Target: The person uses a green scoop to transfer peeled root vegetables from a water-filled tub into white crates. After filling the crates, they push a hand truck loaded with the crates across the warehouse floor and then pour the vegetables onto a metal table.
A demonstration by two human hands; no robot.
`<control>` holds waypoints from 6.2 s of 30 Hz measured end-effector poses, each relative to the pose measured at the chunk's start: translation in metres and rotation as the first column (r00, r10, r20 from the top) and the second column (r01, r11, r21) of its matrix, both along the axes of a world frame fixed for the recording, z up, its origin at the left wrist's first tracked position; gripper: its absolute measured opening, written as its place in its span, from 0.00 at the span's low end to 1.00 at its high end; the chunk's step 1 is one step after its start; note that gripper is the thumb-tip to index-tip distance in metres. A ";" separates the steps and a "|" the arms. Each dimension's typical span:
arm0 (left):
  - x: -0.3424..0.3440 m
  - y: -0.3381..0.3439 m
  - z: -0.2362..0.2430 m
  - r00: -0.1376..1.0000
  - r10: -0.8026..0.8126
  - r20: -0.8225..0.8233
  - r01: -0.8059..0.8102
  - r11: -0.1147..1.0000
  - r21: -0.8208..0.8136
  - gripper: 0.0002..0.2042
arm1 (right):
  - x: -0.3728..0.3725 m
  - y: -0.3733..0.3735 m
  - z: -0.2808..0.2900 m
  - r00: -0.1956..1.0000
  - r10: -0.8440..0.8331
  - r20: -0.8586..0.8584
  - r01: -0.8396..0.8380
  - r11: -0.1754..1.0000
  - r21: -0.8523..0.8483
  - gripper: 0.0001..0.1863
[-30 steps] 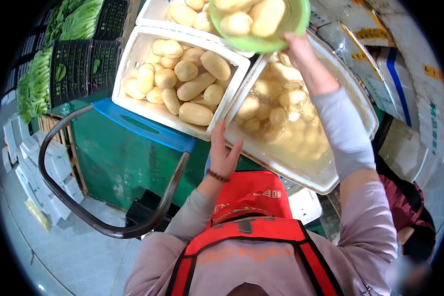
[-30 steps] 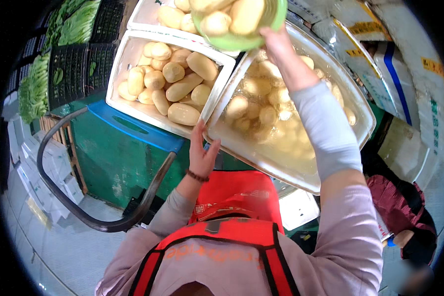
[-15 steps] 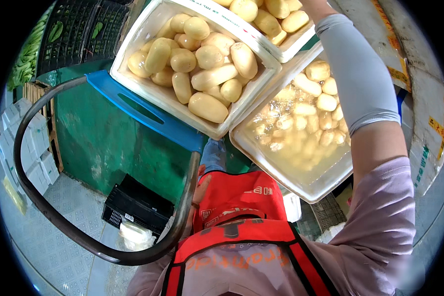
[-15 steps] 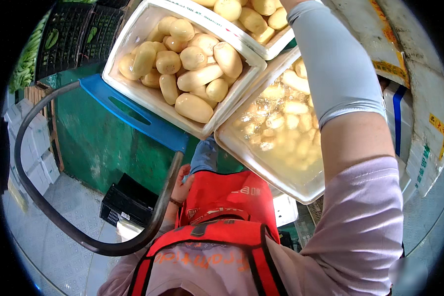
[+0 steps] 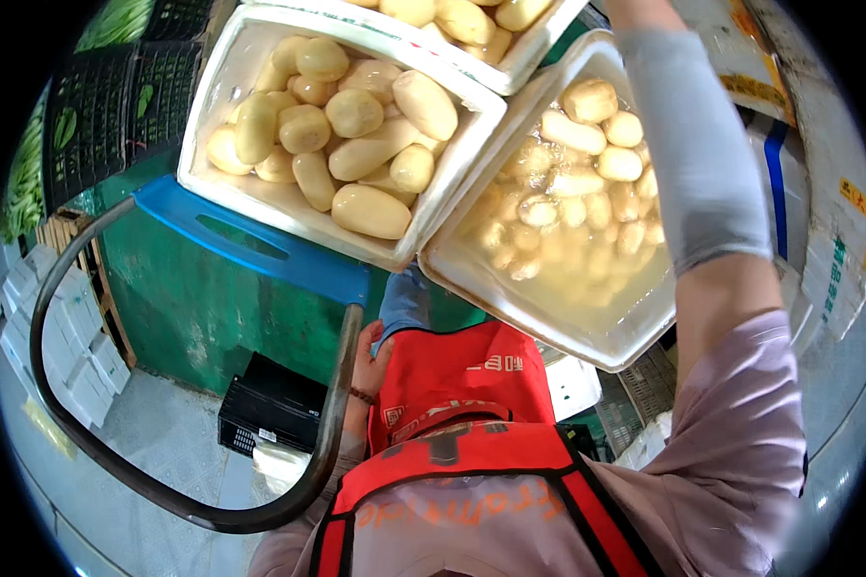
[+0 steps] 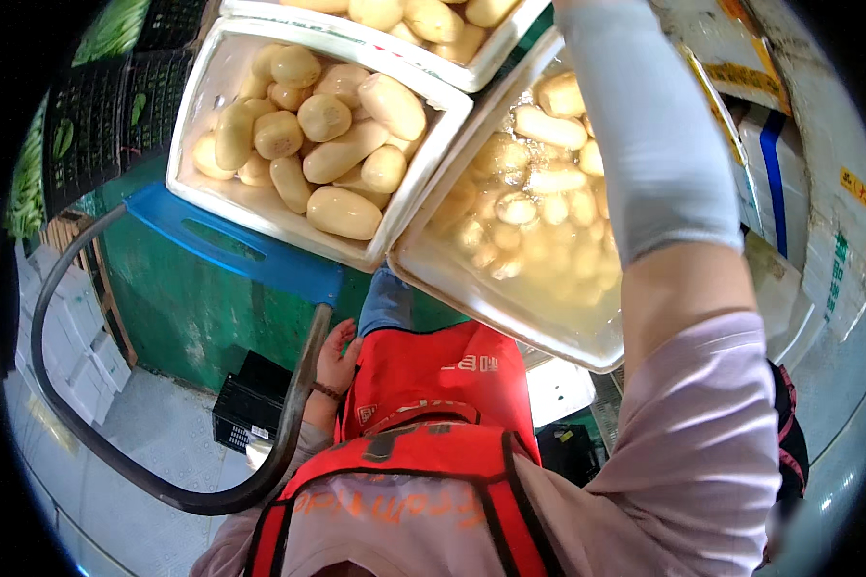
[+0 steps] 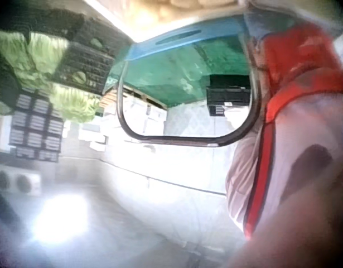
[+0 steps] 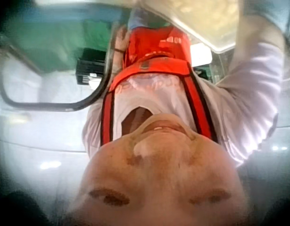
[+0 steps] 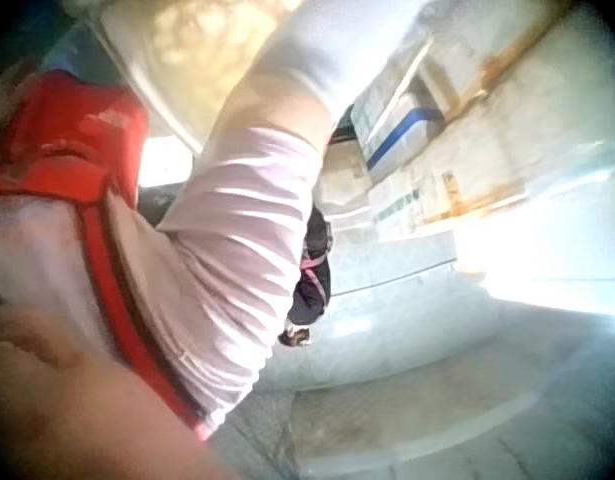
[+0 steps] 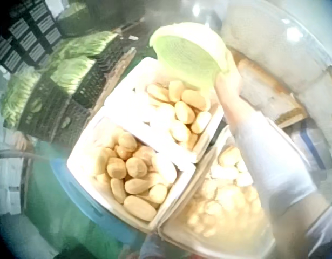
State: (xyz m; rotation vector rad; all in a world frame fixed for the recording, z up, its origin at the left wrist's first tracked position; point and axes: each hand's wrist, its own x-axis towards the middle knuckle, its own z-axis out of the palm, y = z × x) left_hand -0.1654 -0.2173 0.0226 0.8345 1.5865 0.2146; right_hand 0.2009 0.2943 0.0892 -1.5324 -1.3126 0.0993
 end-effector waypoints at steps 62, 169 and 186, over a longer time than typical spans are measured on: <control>0.322 0.084 -0.188 0.658 -0.585 -0.474 0.738 0.627 0.250 0.43 | 0.056 -0.581 -0.191 0.687 -0.725 -0.034 0.147 0.185 -0.972 0.55; -0.024 0.004 0.043 0.992 -0.100 -0.082 0.104 0.993 0.048 0.20 | -0.105 0.078 0.008 0.655 0.339 0.675 0.154 0.815 -0.559 0.20; -0.090 -0.052 0.014 0.952 0.035 -0.303 -0.082 0.986 -0.144 0.21 | 0.054 -0.058 0.007 0.998 -0.054 0.021 0.058 0.963 -0.262 0.19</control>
